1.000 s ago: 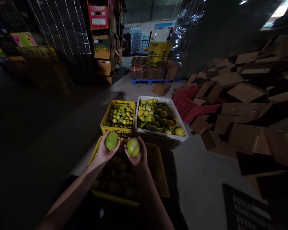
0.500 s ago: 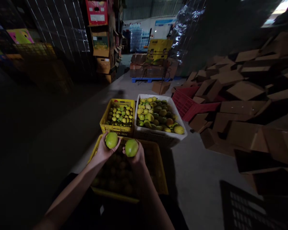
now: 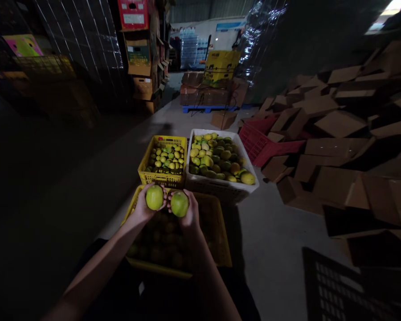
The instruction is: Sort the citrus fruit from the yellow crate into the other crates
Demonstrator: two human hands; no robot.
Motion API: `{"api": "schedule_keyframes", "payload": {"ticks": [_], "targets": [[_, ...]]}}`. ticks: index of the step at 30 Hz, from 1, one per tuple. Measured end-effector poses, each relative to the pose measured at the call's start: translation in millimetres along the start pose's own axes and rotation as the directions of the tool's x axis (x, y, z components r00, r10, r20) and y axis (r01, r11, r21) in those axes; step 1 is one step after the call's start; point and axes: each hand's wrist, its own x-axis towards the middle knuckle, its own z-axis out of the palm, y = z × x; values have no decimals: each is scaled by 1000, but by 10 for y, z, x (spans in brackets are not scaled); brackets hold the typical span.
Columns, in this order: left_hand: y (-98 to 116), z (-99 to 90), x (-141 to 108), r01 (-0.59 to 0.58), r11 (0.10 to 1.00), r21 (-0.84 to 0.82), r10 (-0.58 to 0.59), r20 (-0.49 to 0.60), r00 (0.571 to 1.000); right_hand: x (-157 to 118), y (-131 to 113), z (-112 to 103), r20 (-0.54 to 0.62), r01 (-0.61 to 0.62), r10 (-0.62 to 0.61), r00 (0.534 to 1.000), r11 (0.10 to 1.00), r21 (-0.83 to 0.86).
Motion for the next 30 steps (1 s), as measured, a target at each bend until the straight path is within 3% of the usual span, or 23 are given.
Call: {"api": "schedule_keyframes", "payload": {"ticks": [10, 19, 23, 27, 30], "targets": [[-28, -2, -21, -106, 980, 171, 77, 170, 983, -63, -26, 51, 42, 53, -50, 998, 997, -64], [-24, -4, -39, -113, 971, 210, 71, 197, 978, -73, -28, 57, 38, 37, -34, 999, 996, -84], [-11, 17, -43, -64, 986, 157, 44, 125, 991, -42, -21, 28, 39, 5, -3, 999, 998, -55], [12, -23, -1, 26, 999, -33, -26, -24, 999, -4, -22, -1, -32, -67, 67, 997, 998, -15], [29, -53, 33, 0, 989, -148, -15, -103, 995, -7, -34, 11, -83, -88, 87, 993, 996, -8]]}}
